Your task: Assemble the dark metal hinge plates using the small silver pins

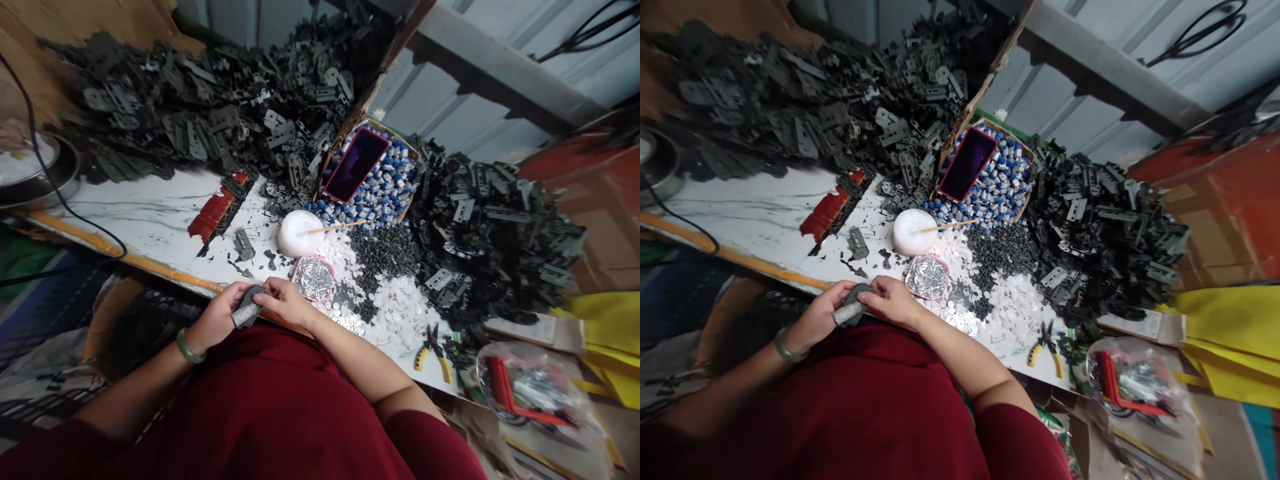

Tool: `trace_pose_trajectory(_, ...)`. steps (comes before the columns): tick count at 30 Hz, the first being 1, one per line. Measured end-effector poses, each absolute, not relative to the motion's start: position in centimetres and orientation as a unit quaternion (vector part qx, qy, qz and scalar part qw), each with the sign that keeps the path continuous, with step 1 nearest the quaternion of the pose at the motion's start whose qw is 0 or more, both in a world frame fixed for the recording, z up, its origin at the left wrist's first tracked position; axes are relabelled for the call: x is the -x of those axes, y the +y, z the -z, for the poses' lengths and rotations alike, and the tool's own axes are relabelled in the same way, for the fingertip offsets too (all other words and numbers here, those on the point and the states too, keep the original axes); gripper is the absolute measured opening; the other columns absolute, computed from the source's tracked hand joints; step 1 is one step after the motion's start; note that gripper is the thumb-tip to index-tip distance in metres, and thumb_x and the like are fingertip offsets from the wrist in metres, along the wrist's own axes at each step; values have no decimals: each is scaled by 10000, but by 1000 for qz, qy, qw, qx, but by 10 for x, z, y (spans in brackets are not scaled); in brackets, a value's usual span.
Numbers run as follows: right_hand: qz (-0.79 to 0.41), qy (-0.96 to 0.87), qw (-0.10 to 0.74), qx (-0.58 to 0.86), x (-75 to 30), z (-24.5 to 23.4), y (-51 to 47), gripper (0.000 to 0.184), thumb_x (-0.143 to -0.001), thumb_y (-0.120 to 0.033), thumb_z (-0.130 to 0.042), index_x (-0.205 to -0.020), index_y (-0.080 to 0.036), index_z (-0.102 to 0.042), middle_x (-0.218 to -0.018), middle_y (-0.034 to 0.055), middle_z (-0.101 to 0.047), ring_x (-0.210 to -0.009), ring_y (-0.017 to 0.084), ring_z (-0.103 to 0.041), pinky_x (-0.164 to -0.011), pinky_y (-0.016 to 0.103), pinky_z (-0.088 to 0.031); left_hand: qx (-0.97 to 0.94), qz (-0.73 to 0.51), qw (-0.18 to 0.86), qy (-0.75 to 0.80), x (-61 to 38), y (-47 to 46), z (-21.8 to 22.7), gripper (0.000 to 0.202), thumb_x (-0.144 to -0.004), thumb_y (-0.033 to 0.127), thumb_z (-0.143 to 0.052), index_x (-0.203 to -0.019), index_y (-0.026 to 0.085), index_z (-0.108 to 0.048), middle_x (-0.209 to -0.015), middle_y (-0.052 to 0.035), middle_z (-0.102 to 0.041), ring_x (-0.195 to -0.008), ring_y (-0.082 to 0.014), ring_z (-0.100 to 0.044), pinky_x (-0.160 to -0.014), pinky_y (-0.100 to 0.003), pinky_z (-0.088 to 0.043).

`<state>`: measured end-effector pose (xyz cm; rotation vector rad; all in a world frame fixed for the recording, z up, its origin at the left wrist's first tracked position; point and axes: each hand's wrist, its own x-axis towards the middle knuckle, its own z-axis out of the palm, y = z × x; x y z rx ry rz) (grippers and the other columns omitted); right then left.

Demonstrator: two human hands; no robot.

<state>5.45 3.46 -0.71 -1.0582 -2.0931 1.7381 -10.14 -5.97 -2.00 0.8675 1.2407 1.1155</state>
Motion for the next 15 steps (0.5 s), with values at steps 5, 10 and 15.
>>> trace_pose_trajectory(5,-490,-802,100,327,-47,-3,40,419,-754,-575,-619,-843,-178,-522,-766,-11,-535,-677,116,-478,-620,226,-368,-410,-523,497,558,104,-65,36,438,-701,245,-712,-1086,205,-506,-1025,-52,-637,-932,-186,-620,-840,-324,-490)
trace_pose_trajectory(10,-312,-893,127,299,-43,-6,31,440,-847,-590,-496,-712,-173,-527,-717,32,-537,-707,151,-475,-648,255,-344,-379,-546,504,552,96,-60,36,440,-663,264,-732,-1013,215,-470,-921,-19,-609,-831,-158,-617,-784,-310,-507)
trace_pose_trajectory(15,-265,-903,107,320,-46,-6,25,453,-879,-577,-456,-724,-165,-563,-709,35,-562,-688,142,-484,-624,249,-319,-342,-555,543,529,93,-58,30,486,-596,240,-774,-982,216,-480,-885,4,-602,-808,-142,-599,-777,-288,-493)
